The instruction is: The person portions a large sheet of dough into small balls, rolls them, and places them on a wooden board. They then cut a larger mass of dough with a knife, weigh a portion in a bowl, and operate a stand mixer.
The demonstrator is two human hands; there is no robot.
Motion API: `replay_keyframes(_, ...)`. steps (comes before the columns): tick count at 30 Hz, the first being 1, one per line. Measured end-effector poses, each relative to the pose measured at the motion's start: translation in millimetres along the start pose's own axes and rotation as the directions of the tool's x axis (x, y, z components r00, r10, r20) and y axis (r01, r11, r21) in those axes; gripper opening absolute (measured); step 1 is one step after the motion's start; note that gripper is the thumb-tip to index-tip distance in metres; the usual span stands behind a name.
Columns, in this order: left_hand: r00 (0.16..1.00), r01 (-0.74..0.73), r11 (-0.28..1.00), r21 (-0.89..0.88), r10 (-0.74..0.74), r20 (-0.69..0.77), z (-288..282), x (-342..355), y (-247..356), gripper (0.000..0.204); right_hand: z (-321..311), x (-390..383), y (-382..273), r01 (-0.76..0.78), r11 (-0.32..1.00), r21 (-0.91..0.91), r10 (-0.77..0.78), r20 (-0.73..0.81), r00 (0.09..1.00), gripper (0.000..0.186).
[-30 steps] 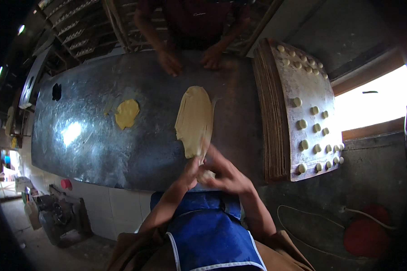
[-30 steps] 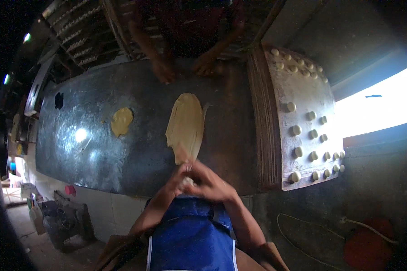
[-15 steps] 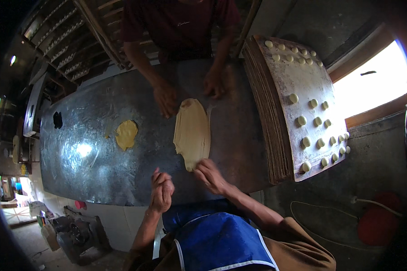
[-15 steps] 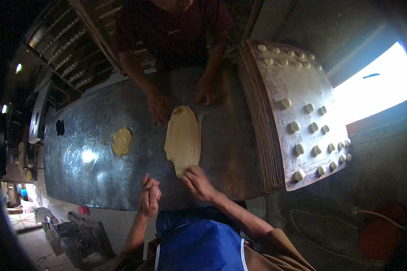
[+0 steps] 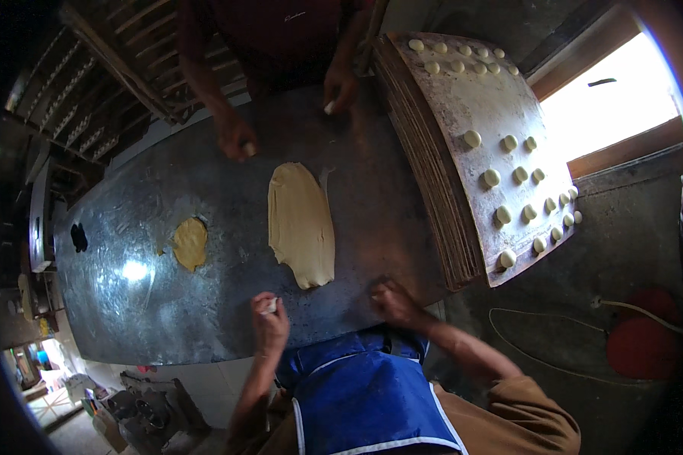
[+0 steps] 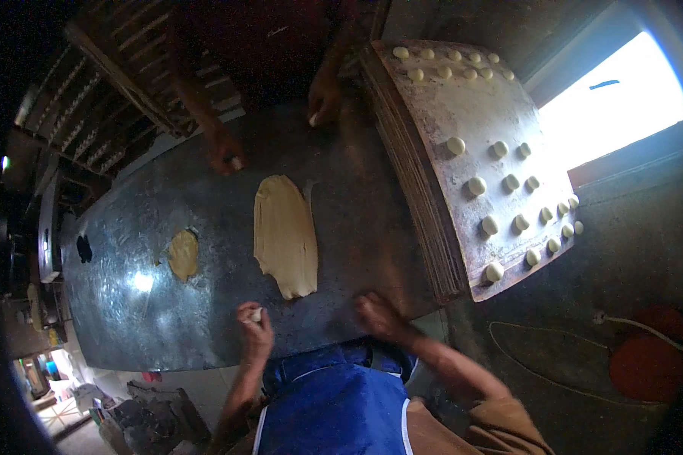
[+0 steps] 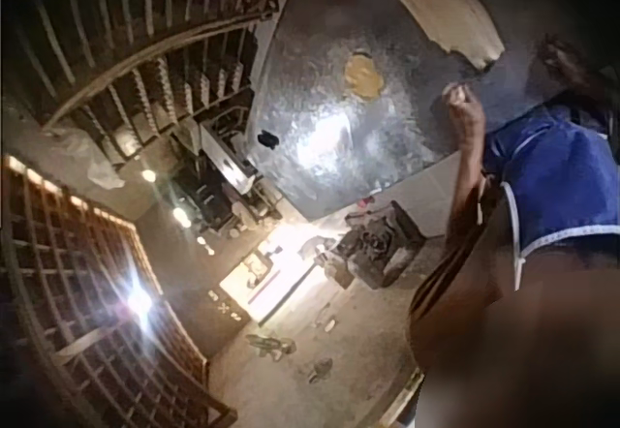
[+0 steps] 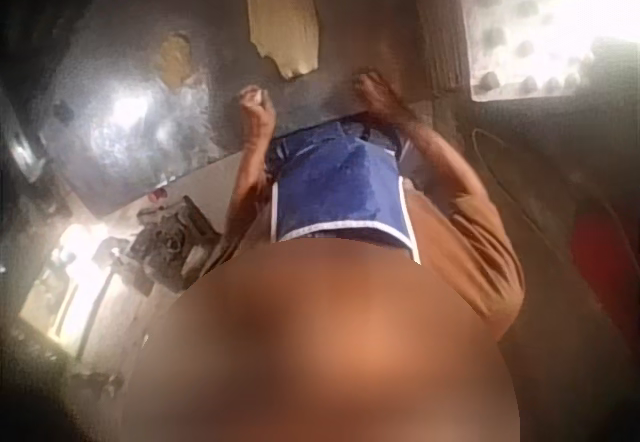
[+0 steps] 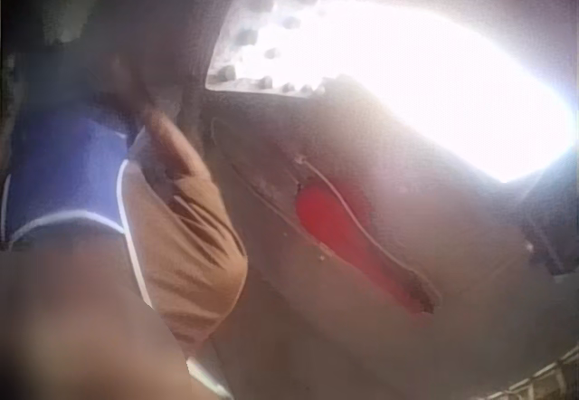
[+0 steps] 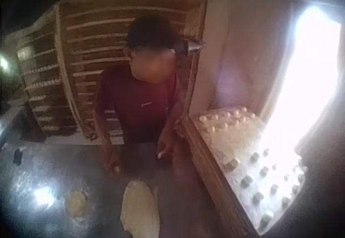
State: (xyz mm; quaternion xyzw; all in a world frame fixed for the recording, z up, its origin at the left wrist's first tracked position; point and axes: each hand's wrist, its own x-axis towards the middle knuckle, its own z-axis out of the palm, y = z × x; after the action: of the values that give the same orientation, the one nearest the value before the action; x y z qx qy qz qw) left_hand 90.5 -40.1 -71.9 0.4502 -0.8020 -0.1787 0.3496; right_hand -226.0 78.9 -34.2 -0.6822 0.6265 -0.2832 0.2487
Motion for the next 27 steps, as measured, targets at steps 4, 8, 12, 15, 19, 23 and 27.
replay_keyframes(4, 0.974, 0.227, 0.973, 0.037, -0.225, -0.037, -4.8, 61.7, -23.3, 0.034, -21.9, 57.9, 39.2, -0.093, 0.987, -0.129, 0.093, -0.012, 0.996, 0.021)
replay_keyframes(8, 0.996, 0.071, 0.997, 0.022, -0.069, -0.050, 19.3, 16.1, 3.3, 0.035, 24.6, 44.7, -16.8, -0.021, 0.941, -0.338, -0.057, -0.219, 0.974, 0.024)
replay_keyframes(12, 0.993, -0.016, 1.000, -0.016, 0.017, 0.113, -22.3, 33.1, -14.3, 0.034, -9.2, -0.4, 44.8, -0.257, 0.888, 0.380, 0.284, -0.014, 0.959, 0.032)
replay_keyframes(15, 0.961, 0.273, 0.962, 0.034, -0.271, -0.050, -2.6, 65.5, -22.9, 0.032, -11.4, 62.2, 32.8, 0.005, 0.864, -0.503, -0.051, -0.077, 0.996, 0.033)
replay_keyframes(19, 1.000, -0.001, 0.999, 0.034, 0.001, 0.005, 3.3, 14.4, 11.6, 0.027, 46.5, 11.9, 42.8, 0.083, 0.873, -0.481, -0.172, -0.145, 0.974, 0.037)
replay_keyframes(23, 0.989, 0.099, 0.993, 0.063, -0.105, 0.104, -21.3, 36.1, -24.4, 0.029, -65.4, 43.6, 16.9, -0.283, 0.959, 0.013, 0.279, 0.137, 0.951, 0.032)
replay_keyframes(27, 0.994, -0.043, 0.990, 0.137, 0.056, -0.093, 15.8, 38.1, -7.1, 0.030, 1.3, 62.2, 13.9, -0.166, 0.945, -0.283, 0.143, -0.103, 0.984, 0.027)
